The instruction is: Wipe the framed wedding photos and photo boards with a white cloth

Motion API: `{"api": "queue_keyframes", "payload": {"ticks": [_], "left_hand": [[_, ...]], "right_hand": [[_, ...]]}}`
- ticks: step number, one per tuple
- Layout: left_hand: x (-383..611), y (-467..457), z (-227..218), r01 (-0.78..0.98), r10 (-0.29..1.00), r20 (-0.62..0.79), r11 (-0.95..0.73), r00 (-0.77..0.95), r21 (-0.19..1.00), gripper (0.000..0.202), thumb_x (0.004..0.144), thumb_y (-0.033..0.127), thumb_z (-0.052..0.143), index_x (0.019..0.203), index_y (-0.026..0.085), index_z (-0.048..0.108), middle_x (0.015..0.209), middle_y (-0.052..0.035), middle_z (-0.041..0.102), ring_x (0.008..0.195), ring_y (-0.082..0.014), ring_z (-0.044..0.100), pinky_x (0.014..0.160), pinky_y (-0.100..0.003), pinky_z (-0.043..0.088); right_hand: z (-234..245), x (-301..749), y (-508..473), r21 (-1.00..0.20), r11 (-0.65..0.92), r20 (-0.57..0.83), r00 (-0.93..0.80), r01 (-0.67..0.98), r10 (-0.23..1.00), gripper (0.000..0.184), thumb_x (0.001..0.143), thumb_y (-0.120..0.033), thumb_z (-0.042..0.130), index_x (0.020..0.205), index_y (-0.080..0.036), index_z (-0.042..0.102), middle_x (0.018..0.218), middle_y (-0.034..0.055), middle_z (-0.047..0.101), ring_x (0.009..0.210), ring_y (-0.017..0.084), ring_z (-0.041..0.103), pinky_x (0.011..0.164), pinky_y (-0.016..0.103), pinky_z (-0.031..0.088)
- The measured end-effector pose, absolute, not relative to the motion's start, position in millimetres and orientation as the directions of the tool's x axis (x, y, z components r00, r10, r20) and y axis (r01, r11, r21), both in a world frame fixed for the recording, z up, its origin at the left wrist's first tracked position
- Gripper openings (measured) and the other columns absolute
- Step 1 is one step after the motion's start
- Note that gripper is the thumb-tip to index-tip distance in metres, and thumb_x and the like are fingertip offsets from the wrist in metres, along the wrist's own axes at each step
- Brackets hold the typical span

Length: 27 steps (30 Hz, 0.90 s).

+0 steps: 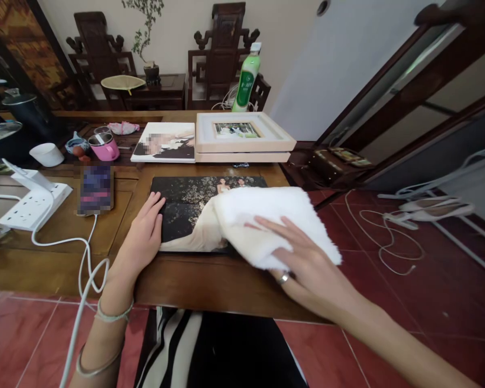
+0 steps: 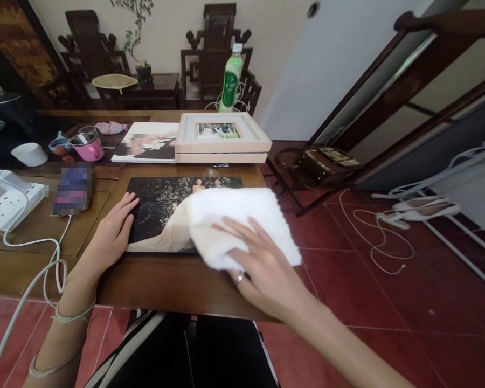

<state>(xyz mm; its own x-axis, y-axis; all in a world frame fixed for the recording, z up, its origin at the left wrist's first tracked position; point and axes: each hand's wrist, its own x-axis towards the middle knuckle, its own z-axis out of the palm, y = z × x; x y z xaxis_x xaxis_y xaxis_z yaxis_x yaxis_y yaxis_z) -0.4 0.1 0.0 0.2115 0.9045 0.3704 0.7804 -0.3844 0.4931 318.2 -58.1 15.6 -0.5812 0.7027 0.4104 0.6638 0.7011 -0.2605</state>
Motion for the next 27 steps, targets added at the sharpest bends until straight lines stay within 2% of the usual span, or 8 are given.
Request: {"api": "queue_keyframes", "payload": {"ticks": [4,8,11,15,18,20,24,27], "left_hand": [[-1,0,0,0.780,0.906,0.366,-0.382,0.211,0.496,0.045,0.097,0.025,0.033,0.133,0.006,0.053,0.147,-0.0198,0.046,0.142,-0.0262,0.037,0.118,-0.048,0.029],[-1,1,0,0.780,0.903,0.373,-0.388,0.215,0.490,0.044,0.097,0.025,0.034,0.133,0.009,0.053,0.148,-0.0178,0.047,0.142,-0.0261,0.038,0.118,-0.049,0.029],[-1,0,1,0.770,0.895,0.392,-0.402,0.215,0.496,0.045,0.098,0.028,0.034,0.137,0.011,0.050,0.148,-0.0163,0.046,0.141,-0.0256,0.038,0.119,-0.049,0.028],[2,-5,5,0.725,0.906,0.392,-0.378,0.161,0.576,0.055,0.101,0.038,0.030,0.147,0.009,0.035,0.152,-0.0174,0.041,0.143,-0.0237,0.036,0.119,-0.044,0.026],[3,-9,8,0.675,0.901,0.409,-0.391,0.143,0.626,0.060,0.102,0.045,0.027,0.153,0.013,0.023,0.158,-0.0145,0.029,0.146,-0.0215,0.028,0.121,-0.042,0.021],[2,-10,9,0.662,0.894,0.423,-0.409,0.150,0.628,0.062,0.102,0.047,0.025,0.153,0.014,0.022,0.160,-0.0137,0.026,0.148,-0.0213,0.024,0.121,-0.042,0.019],[3,-9,10,0.697,0.908,0.381,-0.386,0.172,0.605,0.061,0.102,0.047,0.023,0.150,0.011,0.031,0.157,-0.0149,0.031,0.147,-0.0225,0.025,0.121,-0.043,0.019],[3,-7,8,0.747,0.924,0.319,-0.364,0.213,0.556,0.059,0.101,0.045,0.027,0.145,0.008,0.040,0.156,-0.0170,0.033,0.147,-0.0246,0.024,0.121,-0.046,0.020]], "right_hand": [[10,337,-24,-0.237,0.550,0.417,-0.428,0.801,0.802,0.019,0.086,-0.016,0.045,0.086,-0.017,0.064,0.133,0.0234,0.059,0.128,0.037,0.051,0.103,0.063,0.041],[18,306,21,-0.214,0.414,0.299,-0.344,0.885,0.890,0.028,0.086,-0.016,0.045,0.105,-0.010,0.066,0.126,0.0255,0.062,0.132,0.042,0.044,0.101,0.066,0.038],[27,263,45,-0.224,0.435,0.260,-0.377,0.872,0.889,0.032,0.089,-0.018,0.045,0.113,-0.012,0.066,0.123,0.0206,0.066,0.134,0.043,0.041,0.100,0.071,0.035],[33,214,41,-0.245,0.552,0.226,-0.506,0.797,0.832,0.037,0.087,-0.016,0.049,0.120,-0.018,0.065,0.141,0.0131,0.056,0.139,0.037,0.036,0.108,0.070,0.024],[33,202,10,-0.284,0.668,0.235,-0.625,0.688,0.744,0.038,0.080,-0.011,0.053,0.114,-0.019,0.068,0.147,0.0106,0.049,0.142,0.033,0.031,0.114,0.066,0.017],[32,207,-18,-0.315,0.729,0.250,-0.688,0.607,0.681,0.034,0.076,-0.010,0.055,0.106,-0.018,0.070,0.147,0.0114,0.048,0.142,0.035,0.031,0.114,0.067,0.017],[30,234,-68,-0.323,0.786,0.328,-0.717,0.528,0.616,0.026,0.072,-0.005,0.051,0.085,-0.017,0.071,0.146,0.0116,0.050,0.141,0.034,0.034,0.113,0.066,0.022],[27,262,-86,-0.294,0.789,0.400,-0.681,0.539,0.614,0.025,0.070,-0.001,0.047,0.075,-0.018,0.066,0.142,0.0120,0.054,0.141,0.031,0.035,0.114,0.063,0.025]]}}
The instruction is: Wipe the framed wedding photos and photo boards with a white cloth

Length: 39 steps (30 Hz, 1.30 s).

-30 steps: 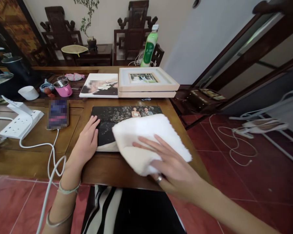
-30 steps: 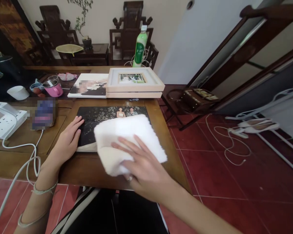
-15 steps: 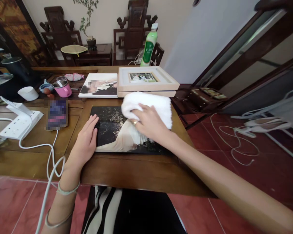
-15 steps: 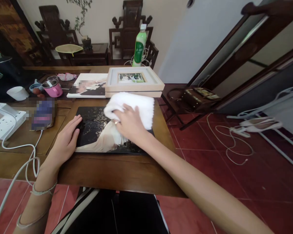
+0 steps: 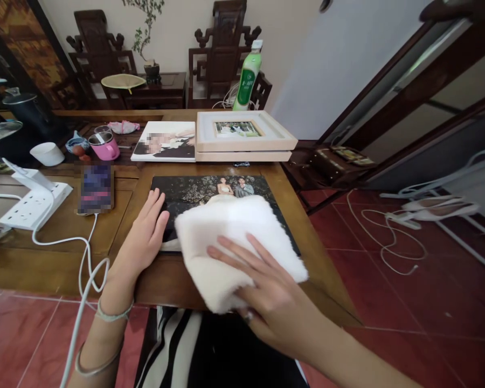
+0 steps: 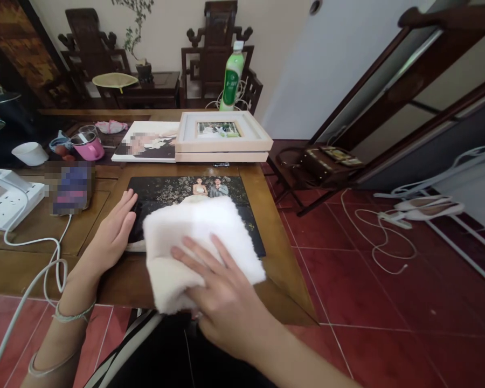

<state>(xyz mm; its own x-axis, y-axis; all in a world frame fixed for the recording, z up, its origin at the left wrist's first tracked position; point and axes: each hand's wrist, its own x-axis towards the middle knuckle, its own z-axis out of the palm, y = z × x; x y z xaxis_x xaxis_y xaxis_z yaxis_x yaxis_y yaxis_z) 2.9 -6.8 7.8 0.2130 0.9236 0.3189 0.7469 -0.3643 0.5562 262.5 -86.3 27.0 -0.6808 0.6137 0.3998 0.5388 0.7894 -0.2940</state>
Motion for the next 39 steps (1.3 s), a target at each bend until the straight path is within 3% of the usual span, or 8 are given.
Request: {"api": "queue_keyframes", "payload": {"ticks": [4,11,21,24,27,31,35,39], "left_hand": [[3,-5,6,0.790,0.931,0.268,-0.356,0.250,0.499,0.056,0.098,0.039,0.036,0.142,0.005,0.043,0.155,-0.0192,0.034,0.148,-0.0260,0.023,0.120,-0.048,0.021],[2,-4,5,0.795,0.923,0.290,-0.369,0.253,0.481,0.052,0.097,0.036,0.039,0.142,0.011,0.044,0.154,-0.0164,0.037,0.147,-0.0253,0.026,0.119,-0.050,0.024],[2,-4,5,0.790,0.926,0.286,-0.362,0.246,0.494,0.053,0.097,0.036,0.041,0.142,0.008,0.044,0.154,-0.0181,0.038,0.147,-0.0253,0.027,0.120,-0.047,0.023],[1,-3,5,0.787,0.924,0.293,-0.366,0.244,0.497,0.052,0.097,0.036,0.041,0.141,0.010,0.045,0.153,-0.0176,0.038,0.146,-0.0255,0.027,0.120,-0.048,0.023],[1,-3,5,0.786,0.924,0.295,-0.365,0.242,0.499,0.051,0.097,0.036,0.041,0.141,0.012,0.045,0.154,-0.0160,0.038,0.146,-0.0253,0.028,0.120,-0.049,0.024],[2,-3,5,0.788,0.925,0.293,-0.365,0.244,0.496,0.051,0.097,0.036,0.041,0.141,0.010,0.045,0.153,-0.0175,0.038,0.146,-0.0257,0.028,0.120,-0.049,0.023],[2,-3,4,0.788,0.924,0.293,-0.365,0.244,0.495,0.050,0.097,0.036,0.041,0.141,0.013,0.045,0.154,-0.0162,0.038,0.146,-0.0251,0.028,0.120,-0.050,0.024],[2,-4,4,0.792,0.923,0.295,-0.367,0.245,0.488,0.052,0.097,0.036,0.041,0.141,0.009,0.045,0.153,-0.0177,0.038,0.146,-0.0249,0.027,0.120,-0.048,0.024]], "right_hand": [[19,304,-81,-0.249,0.716,0.412,-0.598,0.652,0.688,0.019,0.073,-0.004,0.049,0.066,-0.020,0.056,0.140,0.0174,0.055,0.139,0.034,0.037,0.111,0.065,0.030],[9,337,-13,-0.267,0.551,0.382,-0.438,0.791,0.814,0.018,0.087,-0.018,0.046,0.086,-0.021,0.063,0.134,0.0178,0.059,0.132,0.034,0.048,0.105,0.063,0.039],[5,321,54,-0.246,0.508,0.391,-0.395,0.826,0.831,0.026,0.084,-0.020,0.048,0.103,-0.017,0.065,0.133,0.0189,0.059,0.133,0.034,0.045,0.106,0.061,0.036],[0,325,24,-0.245,0.532,0.442,-0.395,0.811,0.805,0.021,0.083,-0.017,0.049,0.099,-0.019,0.064,0.137,0.0167,0.057,0.135,0.032,0.044,0.110,0.063,0.031],[-3,332,-20,-0.233,0.598,0.492,-0.437,0.767,0.753,0.011,0.081,-0.013,0.051,0.081,-0.022,0.058,0.139,0.0151,0.056,0.135,0.032,0.044,0.111,0.063,0.031],[-3,339,-71,-0.243,0.659,0.534,-0.469,0.712,0.704,0.022,0.076,-0.007,0.053,0.066,-0.024,0.044,0.145,0.0139,0.050,0.138,0.035,0.039,0.110,0.065,0.032],[-1,345,-87,-0.271,0.675,0.524,-0.483,0.687,0.702,0.023,0.074,-0.007,0.053,0.064,-0.024,0.043,0.147,0.0084,0.049,0.137,0.034,0.040,0.110,0.066,0.033],[3,347,-68,-0.284,0.657,0.501,-0.475,0.699,0.723,0.016,0.078,-0.011,0.051,0.070,-0.024,0.052,0.143,0.0114,0.053,0.133,0.033,0.047,0.110,0.062,0.036]]}}
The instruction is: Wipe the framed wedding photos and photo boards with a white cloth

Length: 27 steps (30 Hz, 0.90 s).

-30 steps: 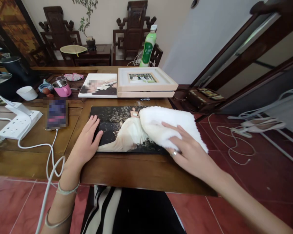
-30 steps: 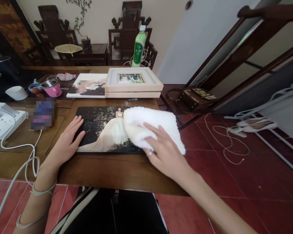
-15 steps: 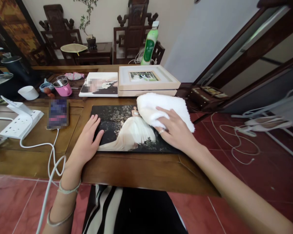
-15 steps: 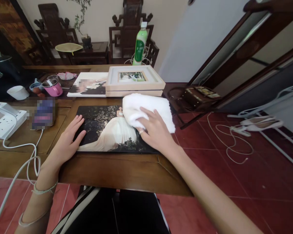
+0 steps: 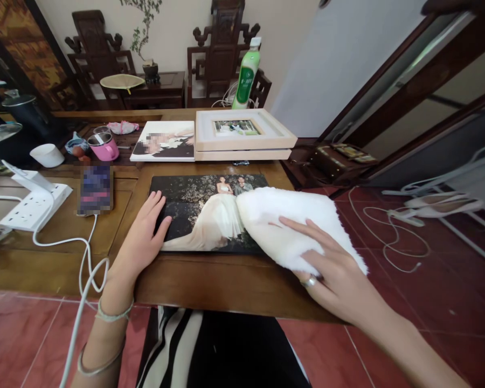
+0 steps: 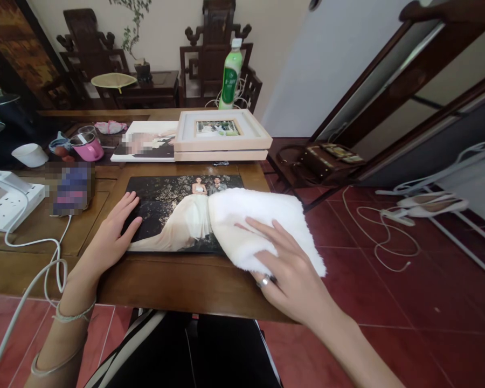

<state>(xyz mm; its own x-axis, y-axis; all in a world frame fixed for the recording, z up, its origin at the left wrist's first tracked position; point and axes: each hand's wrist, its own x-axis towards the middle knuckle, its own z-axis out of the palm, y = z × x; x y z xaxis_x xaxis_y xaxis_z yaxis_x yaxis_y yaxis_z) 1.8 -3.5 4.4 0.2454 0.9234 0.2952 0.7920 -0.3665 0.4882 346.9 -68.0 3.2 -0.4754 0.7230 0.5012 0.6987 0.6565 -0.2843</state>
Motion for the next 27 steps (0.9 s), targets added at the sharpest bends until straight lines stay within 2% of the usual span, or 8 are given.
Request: {"api": "queue_keyframes", "payload": {"ticks": [4,7,10,13,16,19,22,27], "left_hand": [[2,-4,5,0.795,0.924,0.290,-0.365,0.247,0.484,0.054,0.097,0.036,0.041,0.140,0.004,0.045,0.153,-0.0197,0.038,0.146,-0.0251,0.027,0.120,-0.046,0.023],[2,-4,4,0.793,0.926,0.288,-0.363,0.245,0.490,0.053,0.097,0.036,0.041,0.141,0.007,0.045,0.153,-0.0187,0.038,0.146,-0.0246,0.027,0.120,-0.046,0.023],[2,-4,4,0.788,0.924,0.293,-0.365,0.244,0.496,0.051,0.097,0.037,0.042,0.142,0.012,0.045,0.154,-0.0164,0.038,0.146,-0.0243,0.028,0.120,-0.048,0.023],[1,-3,3,0.782,0.924,0.293,-0.367,0.245,0.504,0.050,0.097,0.037,0.042,0.142,0.015,0.045,0.154,-0.0150,0.038,0.146,-0.0243,0.028,0.120,-0.049,0.024],[1,-2,2,0.778,0.924,0.293,-0.369,0.247,0.508,0.050,0.097,0.037,0.042,0.142,0.015,0.045,0.154,-0.0153,0.038,0.146,-0.0244,0.028,0.120,-0.049,0.023],[1,-2,2,0.777,0.922,0.296,-0.372,0.248,0.508,0.051,0.097,0.037,0.042,0.141,0.012,0.045,0.154,-0.0166,0.038,0.146,-0.0247,0.028,0.120,-0.047,0.023],[1,-2,3,0.777,0.923,0.296,-0.371,0.247,0.508,0.052,0.097,0.037,0.042,0.141,0.010,0.045,0.153,-0.0178,0.038,0.146,-0.0256,0.028,0.120,-0.047,0.023],[2,-3,5,0.779,0.925,0.290,-0.367,0.246,0.508,0.051,0.097,0.037,0.041,0.141,0.011,0.046,0.153,-0.0174,0.039,0.146,-0.0261,0.028,0.120,-0.049,0.024]], "right_hand": [[9,341,-26,-0.301,0.610,0.443,-0.459,0.733,0.770,0.014,0.084,-0.018,0.048,0.076,-0.024,0.057,0.131,0.0136,0.062,0.124,0.032,0.055,0.108,0.060,0.038],[13,334,12,-0.322,0.559,0.398,-0.427,0.764,0.812,0.016,0.085,-0.024,0.046,0.076,-0.026,0.059,0.106,0.0089,0.071,0.109,0.032,0.063,0.103,0.058,0.042],[14,329,44,-0.335,0.507,0.385,-0.376,0.794,0.843,0.018,0.086,-0.030,0.045,0.076,-0.026,0.060,0.091,0.0080,0.071,0.097,0.033,0.064,0.094,0.055,0.049],[12,327,60,-0.343,0.493,0.396,-0.352,0.800,0.848,0.019,0.086,-0.030,0.044,0.080,-0.025,0.061,0.096,0.0087,0.071,0.101,0.034,0.063,0.093,0.055,0.049],[7,328,52,-0.340,0.504,0.406,-0.359,0.794,0.840,0.018,0.087,-0.028,0.045,0.086,-0.025,0.063,0.106,0.0074,0.071,0.109,0.033,0.061,0.104,0.057,0.041],[1,333,25,-0.320,0.548,0.452,-0.384,0.772,0.805,0.015,0.087,-0.022,0.048,0.088,-0.022,0.062,0.127,0.0116,0.065,0.122,0.032,0.056,0.112,0.057,0.033],[-3,339,-12,-0.292,0.605,0.508,-0.416,0.741,0.754,0.010,0.083,-0.016,0.051,0.081,-0.021,0.059,0.137,0.0154,0.058,0.130,0.033,0.050,0.112,0.059,0.032],[1,349,-66,-0.302,0.659,0.513,-0.465,0.689,0.722,0.017,0.079,-0.011,0.052,0.069,-0.024,0.047,0.145,0.0128,0.051,0.133,0.032,0.046,0.113,0.059,0.033]]}}
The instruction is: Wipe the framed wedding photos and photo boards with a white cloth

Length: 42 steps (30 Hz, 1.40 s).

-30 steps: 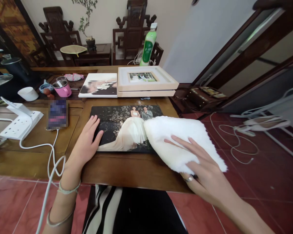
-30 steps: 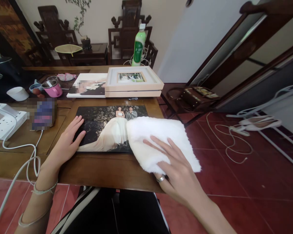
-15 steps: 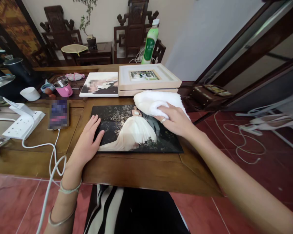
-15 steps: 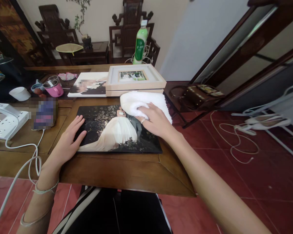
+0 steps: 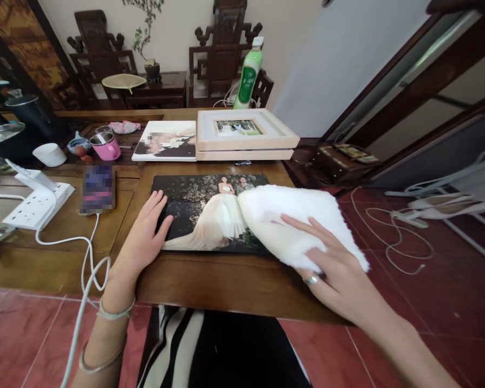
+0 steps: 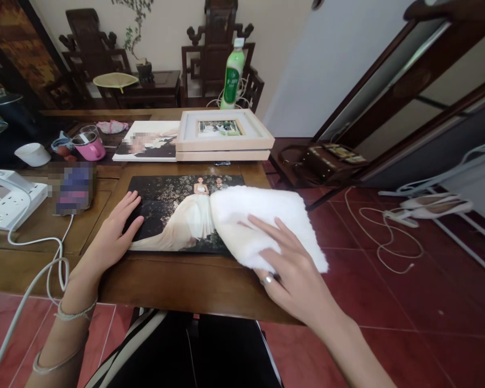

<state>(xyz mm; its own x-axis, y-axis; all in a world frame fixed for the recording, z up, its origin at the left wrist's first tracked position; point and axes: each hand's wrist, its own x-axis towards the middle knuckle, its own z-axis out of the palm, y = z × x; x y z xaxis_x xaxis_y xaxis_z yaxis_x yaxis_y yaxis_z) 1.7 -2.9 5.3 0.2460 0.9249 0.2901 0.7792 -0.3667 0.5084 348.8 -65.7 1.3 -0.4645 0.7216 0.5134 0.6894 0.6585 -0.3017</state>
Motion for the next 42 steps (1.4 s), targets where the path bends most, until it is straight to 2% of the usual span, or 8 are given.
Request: {"api": "queue_keyframes", "payload": {"ticks": [5,11,15,19,27,33,37,42], "left_hand": [[2,-3,5,0.784,0.923,0.295,-0.370,0.248,0.499,0.052,0.097,0.037,0.041,0.140,0.009,0.046,0.153,-0.0183,0.039,0.146,-0.0259,0.029,0.120,-0.048,0.024],[2,-3,6,0.791,0.925,0.288,-0.365,0.248,0.491,0.054,0.097,0.036,0.041,0.141,0.006,0.045,0.153,-0.0190,0.038,0.146,-0.0250,0.028,0.120,-0.046,0.023],[2,-4,5,0.790,0.926,0.288,-0.362,0.243,0.496,0.054,0.097,0.037,0.041,0.141,0.006,0.045,0.153,-0.0185,0.038,0.146,-0.0245,0.028,0.120,-0.046,0.023],[2,-3,4,0.786,0.926,0.292,-0.362,0.240,0.501,0.054,0.097,0.037,0.041,0.141,0.005,0.045,0.153,-0.0190,0.038,0.146,-0.0243,0.028,0.120,-0.045,0.023],[1,-2,5,0.787,0.926,0.289,-0.363,0.245,0.498,0.055,0.097,0.037,0.041,0.140,0.004,0.045,0.153,-0.0195,0.038,0.146,-0.0239,0.028,0.120,-0.043,0.022],[3,-3,6,0.775,0.924,0.299,-0.366,0.237,0.516,0.055,0.096,0.036,0.042,0.139,0.002,0.046,0.151,-0.0215,0.040,0.146,-0.0262,0.029,0.120,-0.045,0.023],[3,-4,8,0.726,0.927,0.331,-0.351,0.178,0.592,0.052,0.092,0.034,0.051,0.138,0.009,0.049,0.149,-0.0192,0.044,0.143,-0.0262,0.035,0.119,-0.046,0.025],[2,-2,11,0.365,0.974,0.208,-0.163,-0.087,0.917,0.054,0.082,0.030,0.065,0.132,0.018,0.053,0.153,-0.0131,0.039,0.143,-0.0258,0.035,0.117,-0.041,0.030]], "right_hand": [[11,347,-85,-0.296,0.710,0.489,-0.537,0.639,0.688,0.020,0.077,-0.008,0.050,0.069,-0.025,0.044,0.143,0.0118,0.053,0.135,0.030,0.044,0.113,0.058,0.034],[13,342,-43,-0.286,0.710,0.436,-0.573,0.643,0.694,0.014,0.082,-0.013,0.049,0.075,-0.023,0.055,0.137,0.0147,0.058,0.132,0.031,0.048,0.111,0.061,0.034],[14,339,15,-0.333,0.637,0.390,-0.514,0.695,0.764,0.016,0.088,-0.026,0.046,0.076,-0.026,0.056,0.113,0.0074,0.070,0.116,0.030,0.061,0.109,0.058,0.038],[15,331,58,-0.352,0.538,0.358,-0.421,0.766,0.833,0.018,0.088,-0.031,0.046,0.077,-0.025,0.058,0.091,0.0065,0.070,0.101,0.032,0.065,0.097,0.057,0.048],[15,298,-2,-0.274,0.581,0.414,-0.452,0.766,0.791,0.018,0.084,-0.014,0.047,0.090,-0.015,0.063,0.126,0.0234,0.062,0.132,0.037,0.047,0.109,0.068,0.029],[23,286,-93,-0.314,0.729,0.427,-0.595,0.608,0.681,0.020,0.070,-0.001,0.048,0.068,-0.020,0.054,0.140,0.0163,0.055,0.140,0.034,0.036,0.111,0.069,0.025],[26,290,-93,-0.338,0.751,0.387,-0.643,0.568,0.661,0.021,0.070,-0.001,0.048,0.071,-0.021,0.056,0.143,0.0128,0.054,0.141,0.031,0.035,0.111,0.067,0.027],[23,285,-33,-0.312,0.635,0.361,-0.529,0.707,0.767,0.025,0.082,-0.010,0.046,0.095,-0.018,0.066,0.131,0.0197,0.061,0.136,0.034,0.043,0.109,0.069,0.028]]}}
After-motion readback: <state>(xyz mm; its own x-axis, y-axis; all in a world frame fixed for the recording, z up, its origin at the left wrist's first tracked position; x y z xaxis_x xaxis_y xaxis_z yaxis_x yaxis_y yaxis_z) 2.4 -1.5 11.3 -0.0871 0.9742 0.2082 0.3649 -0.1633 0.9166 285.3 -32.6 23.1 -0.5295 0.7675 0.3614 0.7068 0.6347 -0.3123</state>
